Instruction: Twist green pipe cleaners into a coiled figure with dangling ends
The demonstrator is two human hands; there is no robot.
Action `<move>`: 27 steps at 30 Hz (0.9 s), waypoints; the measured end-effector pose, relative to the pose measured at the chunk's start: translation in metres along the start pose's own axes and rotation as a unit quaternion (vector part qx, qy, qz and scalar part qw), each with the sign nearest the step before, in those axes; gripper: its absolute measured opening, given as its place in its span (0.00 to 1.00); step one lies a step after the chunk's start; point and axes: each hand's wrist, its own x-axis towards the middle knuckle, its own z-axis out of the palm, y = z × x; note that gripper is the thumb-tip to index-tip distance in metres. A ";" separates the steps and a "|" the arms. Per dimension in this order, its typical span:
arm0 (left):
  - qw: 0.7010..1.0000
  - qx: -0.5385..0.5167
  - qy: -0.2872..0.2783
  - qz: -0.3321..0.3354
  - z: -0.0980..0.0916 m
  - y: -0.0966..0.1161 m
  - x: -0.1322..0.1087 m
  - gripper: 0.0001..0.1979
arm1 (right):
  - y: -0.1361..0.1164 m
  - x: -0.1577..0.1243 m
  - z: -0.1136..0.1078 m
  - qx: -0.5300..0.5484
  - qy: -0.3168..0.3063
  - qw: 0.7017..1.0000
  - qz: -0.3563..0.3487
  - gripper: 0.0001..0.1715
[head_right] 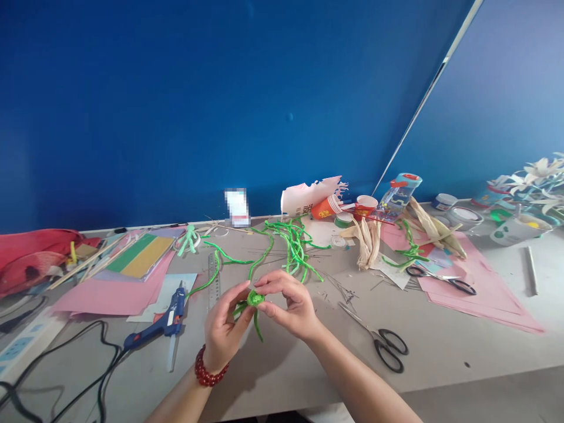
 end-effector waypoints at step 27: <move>0.922 -0.299 0.015 -0.245 0.012 0.009 0.010 0.15 | 0.011 -0.004 0.001 0.123 0.025 0.962 0.241 0.18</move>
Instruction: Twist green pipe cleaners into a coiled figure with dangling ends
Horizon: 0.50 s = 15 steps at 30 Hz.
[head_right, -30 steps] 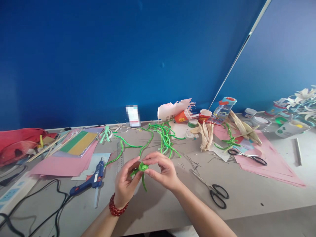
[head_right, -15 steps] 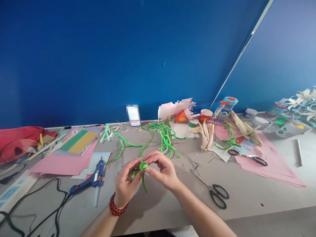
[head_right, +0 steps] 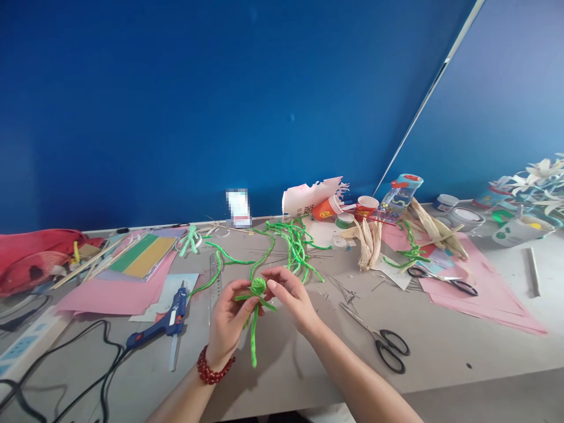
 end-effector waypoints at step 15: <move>0.997 -0.038 -0.011 -0.072 0.000 -0.002 0.007 0.21 | 0.008 0.006 0.001 0.001 0.005 1.000 0.005 0.20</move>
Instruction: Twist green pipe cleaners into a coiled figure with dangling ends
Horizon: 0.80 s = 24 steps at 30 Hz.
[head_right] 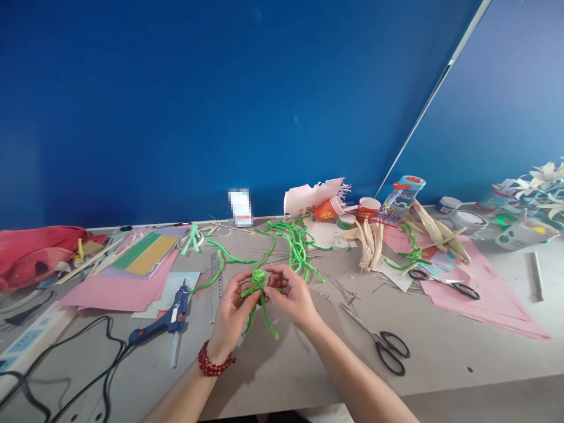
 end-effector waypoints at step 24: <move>0.998 -0.019 0.014 -0.058 -0.005 -0.005 0.004 0.11 | 0.005 0.001 -0.001 -0.042 0.061 0.996 -0.040 0.15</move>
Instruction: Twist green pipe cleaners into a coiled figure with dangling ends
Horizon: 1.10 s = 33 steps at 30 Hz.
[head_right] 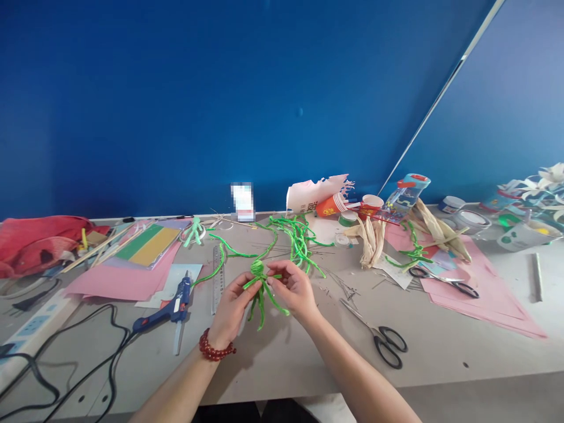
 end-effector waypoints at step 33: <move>0.999 -0.023 -0.005 -0.023 -0.001 0.000 0.002 0.13 | -0.007 0.001 0.005 0.103 -0.125 0.969 0.187 0.17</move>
